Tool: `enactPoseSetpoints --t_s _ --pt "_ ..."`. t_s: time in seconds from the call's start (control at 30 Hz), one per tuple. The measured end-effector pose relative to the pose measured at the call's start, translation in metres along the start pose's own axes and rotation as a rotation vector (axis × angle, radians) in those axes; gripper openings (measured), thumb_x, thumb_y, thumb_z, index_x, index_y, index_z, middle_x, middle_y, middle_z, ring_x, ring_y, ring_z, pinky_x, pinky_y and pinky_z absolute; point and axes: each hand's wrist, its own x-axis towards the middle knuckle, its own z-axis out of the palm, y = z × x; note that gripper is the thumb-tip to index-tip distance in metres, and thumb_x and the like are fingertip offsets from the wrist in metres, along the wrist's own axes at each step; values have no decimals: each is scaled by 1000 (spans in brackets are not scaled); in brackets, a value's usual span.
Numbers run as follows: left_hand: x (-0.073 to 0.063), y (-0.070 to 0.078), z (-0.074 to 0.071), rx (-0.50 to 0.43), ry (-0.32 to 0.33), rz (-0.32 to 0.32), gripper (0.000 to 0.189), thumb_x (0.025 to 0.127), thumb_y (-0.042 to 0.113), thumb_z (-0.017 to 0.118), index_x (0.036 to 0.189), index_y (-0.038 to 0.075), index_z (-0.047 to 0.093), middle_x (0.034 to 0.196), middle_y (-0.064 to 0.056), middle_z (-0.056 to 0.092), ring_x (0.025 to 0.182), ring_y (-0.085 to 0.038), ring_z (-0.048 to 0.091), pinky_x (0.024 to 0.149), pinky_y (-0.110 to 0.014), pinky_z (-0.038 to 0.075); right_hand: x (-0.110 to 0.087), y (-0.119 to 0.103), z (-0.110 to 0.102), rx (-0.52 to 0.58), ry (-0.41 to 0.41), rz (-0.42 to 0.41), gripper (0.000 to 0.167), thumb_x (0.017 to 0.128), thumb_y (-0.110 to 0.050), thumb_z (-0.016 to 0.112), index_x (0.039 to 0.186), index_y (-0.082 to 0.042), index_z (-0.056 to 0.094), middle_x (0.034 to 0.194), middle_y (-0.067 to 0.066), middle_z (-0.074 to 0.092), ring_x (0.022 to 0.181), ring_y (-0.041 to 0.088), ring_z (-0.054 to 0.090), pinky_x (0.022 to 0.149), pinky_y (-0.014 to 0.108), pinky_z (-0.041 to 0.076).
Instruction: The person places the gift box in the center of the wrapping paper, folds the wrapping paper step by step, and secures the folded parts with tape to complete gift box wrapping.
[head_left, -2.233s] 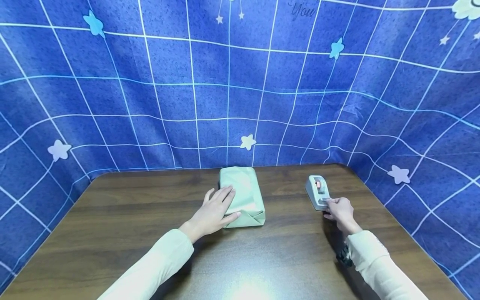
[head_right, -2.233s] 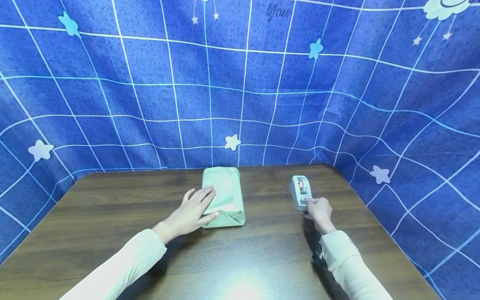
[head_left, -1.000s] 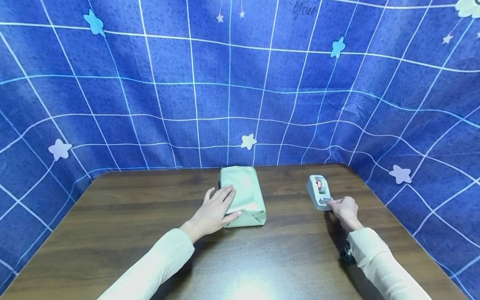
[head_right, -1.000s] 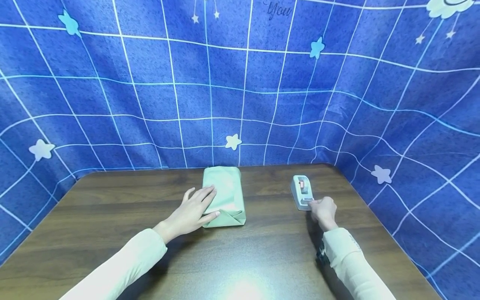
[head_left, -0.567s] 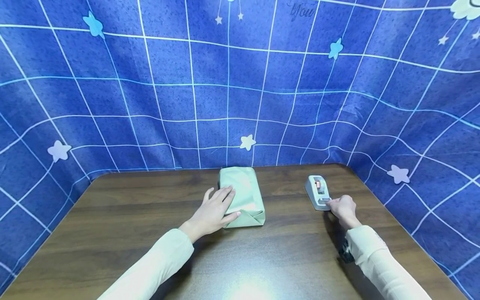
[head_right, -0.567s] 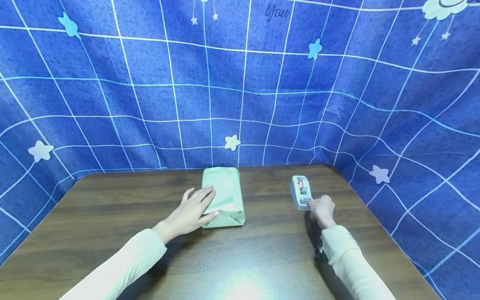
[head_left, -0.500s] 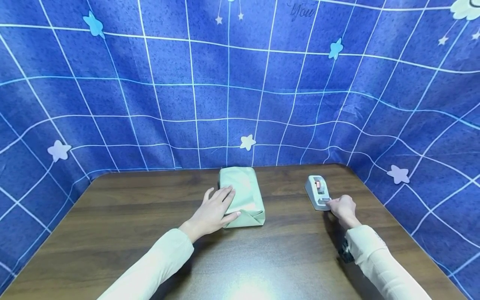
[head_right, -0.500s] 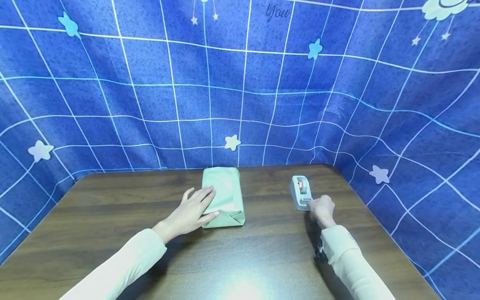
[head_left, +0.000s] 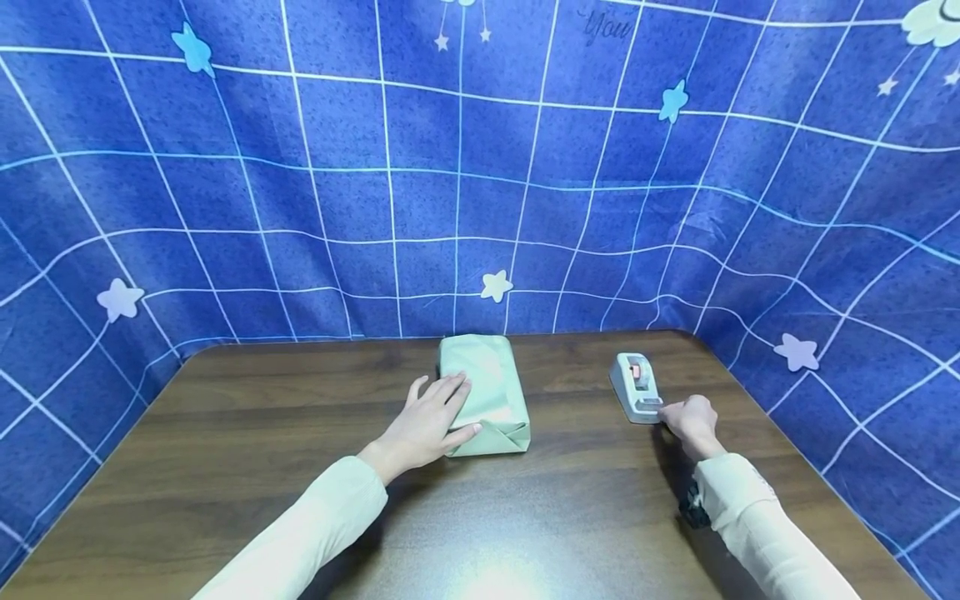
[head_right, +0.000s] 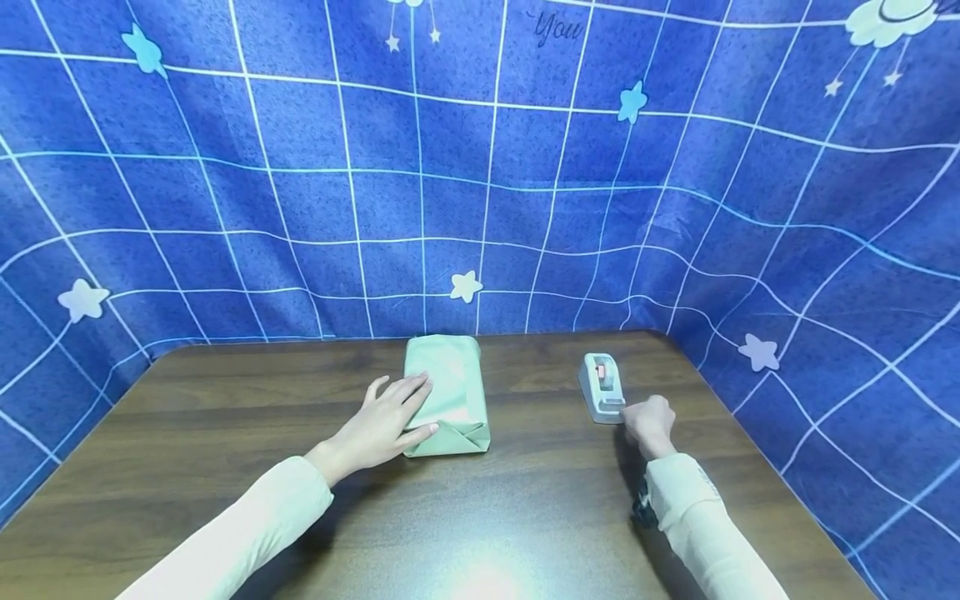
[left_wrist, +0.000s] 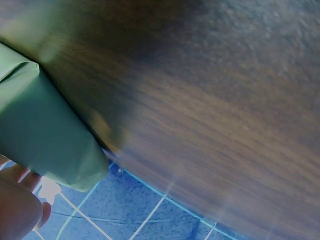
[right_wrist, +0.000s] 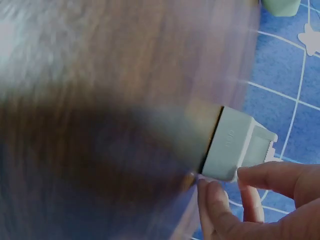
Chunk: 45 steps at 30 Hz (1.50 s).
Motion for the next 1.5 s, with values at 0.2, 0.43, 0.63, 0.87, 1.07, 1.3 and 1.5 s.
enactPoseSetpoints --t_s 0.2,0.43,0.63,0.87,1.07,1.3,1.5 --pt "-1 0 0 -6 16 7 70 91 55 40 140 4 36 145 -13 34 133 -28 34 106 -56 17 -4 -5 -6 4 37 -95 19 70 -12 58 59 1 66 83 24 66 91 48 55 80 50 44" --pt "-1 0 0 -12 10 11 71 91 55 41 140 4 35 146 -13 33 133 -28 34 106 -56 17 -12 -26 -9 103 107 -185 24 77 -13 54 85 4 70 88 20 69 86 36 61 73 40 44" --pt "-1 0 -2 -17 12 20 70 90 54 43 139 3 36 145 -13 35 132 -28 35 105 -57 17 -19 -46 -6 281 -8 -186 29 86 -17 57 97 8 65 81 11 68 67 8 56 65 20 42" --pt "-1 -1 -3 -8 5 28 70 91 54 40 139 5 36 146 -12 35 133 -27 34 106 -56 17 -32 -64 7 518 -184 -210 32 88 -12 58 106 14 59 86 0 65 66 -8 53 67 16 49" --pt "0 -1 -3 -1 4 28 69 91 54 40 139 5 37 146 -12 35 133 -27 34 106 -55 19 -46 -78 23 481 -237 -345 23 87 -10 60 98 10 63 95 17 65 74 0 52 68 17 45" --pt "0 0 -2 1 16 28 69 91 54 40 139 4 37 145 -12 36 132 -27 36 105 -54 20 -63 -96 40 442 -248 -549 8 82 -4 64 86 3 67 93 15 64 86 17 59 75 18 46" --pt "-1 0 -1 2 25 23 69 91 54 40 139 4 37 145 -12 36 132 -27 36 105 -54 20 -75 -109 53 428 -274 -665 6 80 -5 67 80 0 68 91 10 62 87 19 57 71 21 46"
